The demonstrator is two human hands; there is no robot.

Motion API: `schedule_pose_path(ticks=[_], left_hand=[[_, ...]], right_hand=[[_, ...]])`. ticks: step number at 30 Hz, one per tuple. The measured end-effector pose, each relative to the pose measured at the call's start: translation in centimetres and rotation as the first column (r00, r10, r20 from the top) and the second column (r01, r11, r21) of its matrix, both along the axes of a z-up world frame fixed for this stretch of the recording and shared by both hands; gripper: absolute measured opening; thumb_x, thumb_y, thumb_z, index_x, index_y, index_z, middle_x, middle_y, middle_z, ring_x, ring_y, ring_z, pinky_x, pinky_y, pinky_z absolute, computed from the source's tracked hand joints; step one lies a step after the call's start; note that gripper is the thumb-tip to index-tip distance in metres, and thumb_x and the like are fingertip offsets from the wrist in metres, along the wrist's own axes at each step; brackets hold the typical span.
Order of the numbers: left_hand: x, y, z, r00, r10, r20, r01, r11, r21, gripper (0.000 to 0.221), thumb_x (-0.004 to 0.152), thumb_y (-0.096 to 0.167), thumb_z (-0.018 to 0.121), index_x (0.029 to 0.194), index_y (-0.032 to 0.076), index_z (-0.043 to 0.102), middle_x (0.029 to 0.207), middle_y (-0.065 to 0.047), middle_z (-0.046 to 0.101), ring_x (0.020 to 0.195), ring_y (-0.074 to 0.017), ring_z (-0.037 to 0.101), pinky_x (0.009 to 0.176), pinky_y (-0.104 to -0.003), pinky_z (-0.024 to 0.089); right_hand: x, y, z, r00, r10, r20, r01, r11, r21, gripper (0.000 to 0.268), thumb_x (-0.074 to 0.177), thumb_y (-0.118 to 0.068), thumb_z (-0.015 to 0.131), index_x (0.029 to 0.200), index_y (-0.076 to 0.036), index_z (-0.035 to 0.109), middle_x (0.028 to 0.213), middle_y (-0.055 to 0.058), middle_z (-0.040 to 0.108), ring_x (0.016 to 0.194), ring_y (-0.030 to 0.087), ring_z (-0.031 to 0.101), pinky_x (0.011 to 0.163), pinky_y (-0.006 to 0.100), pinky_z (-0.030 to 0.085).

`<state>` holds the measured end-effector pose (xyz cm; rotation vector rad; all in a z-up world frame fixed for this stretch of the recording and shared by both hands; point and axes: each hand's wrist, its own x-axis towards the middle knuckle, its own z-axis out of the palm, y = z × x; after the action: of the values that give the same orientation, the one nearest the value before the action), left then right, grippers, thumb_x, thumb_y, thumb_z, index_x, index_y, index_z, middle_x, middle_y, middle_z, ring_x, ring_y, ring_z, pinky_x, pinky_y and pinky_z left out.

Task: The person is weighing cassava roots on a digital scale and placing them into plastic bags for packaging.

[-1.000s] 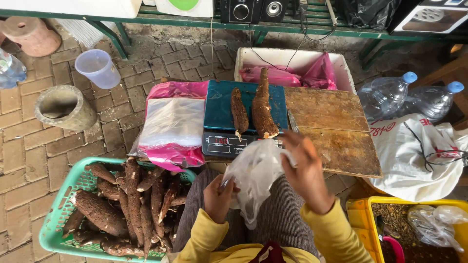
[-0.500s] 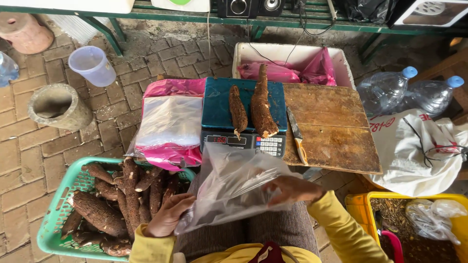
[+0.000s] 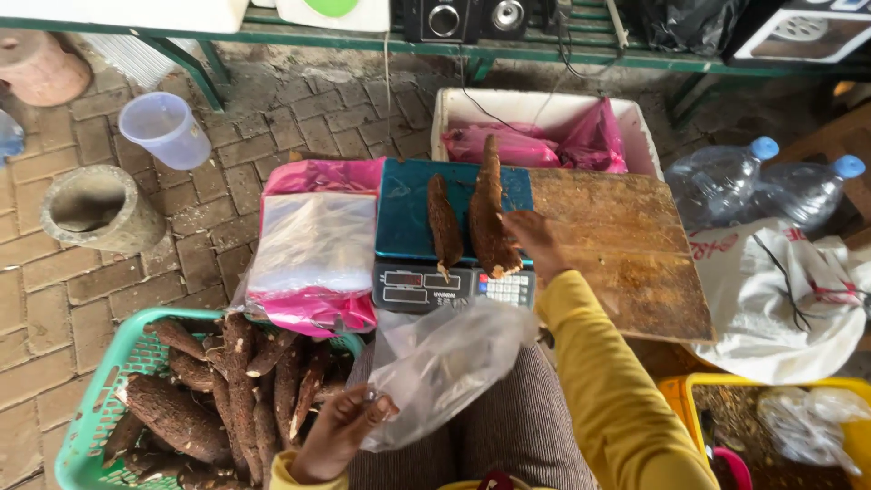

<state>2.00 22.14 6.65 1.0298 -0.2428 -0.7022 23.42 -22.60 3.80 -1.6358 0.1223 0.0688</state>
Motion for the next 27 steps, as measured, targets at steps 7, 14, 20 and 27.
schedule_pose_path(ticks=[7,14,20,27], left_hand=[[0.3,-2.0,4.2,0.988,0.149,0.047,-0.149,0.989,0.000,0.023,0.108,0.017,0.057,0.111,-0.002,0.070,0.098,-0.013,0.078,0.090,-0.0174,0.069,0.084,-0.031,0.054],[2.1,-3.7,6.6,0.995,0.103,0.006,-0.100,0.978,-0.183,0.044,0.102,0.014,0.059,0.143,0.002,0.051,0.104,-0.018,0.077,0.097,-0.0276,0.074,0.089,-0.043,0.059],[3.4,-5.3,10.1,0.993,0.062,-0.104,-0.086,0.966,-0.243,0.071,0.101,0.013,0.060,0.162,0.009,0.024,0.107,-0.018,0.072,0.104,-0.0280,0.072,0.095,-0.040,0.056],[3.5,-8.8,12.7,0.997,0.025,-0.075,-0.048,0.946,-0.320,0.070,0.102,0.013,0.059,0.164,0.009,0.026,0.098,-0.012,0.069,0.096,-0.0232,0.068,0.093,-0.041,0.054]], right_hand=[[5.5,3.5,1.0,0.941,-0.173,-0.290,-0.014,0.838,-0.546,0.090,0.078,-0.067,0.074,0.124,0.010,0.065,0.113,0.026,0.071,0.106,0.035,0.071,0.092,0.044,0.056],[1.7,2.5,2.5,0.925,-0.208,-0.317,0.083,0.927,-0.366,0.079,0.081,-0.058,0.073,0.119,0.012,0.069,0.108,0.025,0.075,0.099,0.035,0.074,0.087,0.045,0.057],[-8.1,1.0,10.3,0.954,-0.050,-0.294,0.171,0.900,0.401,0.089,0.081,-0.059,0.073,0.142,0.001,0.050,0.124,0.021,0.068,0.107,0.031,0.069,0.094,0.044,0.056],[-17.2,7.8,16.6,0.899,0.285,0.332,-0.393,0.859,0.327,0.095,0.081,-0.036,0.090,0.150,0.001,0.038,0.147,0.025,0.055,0.130,0.037,0.062,0.107,0.054,0.053]])
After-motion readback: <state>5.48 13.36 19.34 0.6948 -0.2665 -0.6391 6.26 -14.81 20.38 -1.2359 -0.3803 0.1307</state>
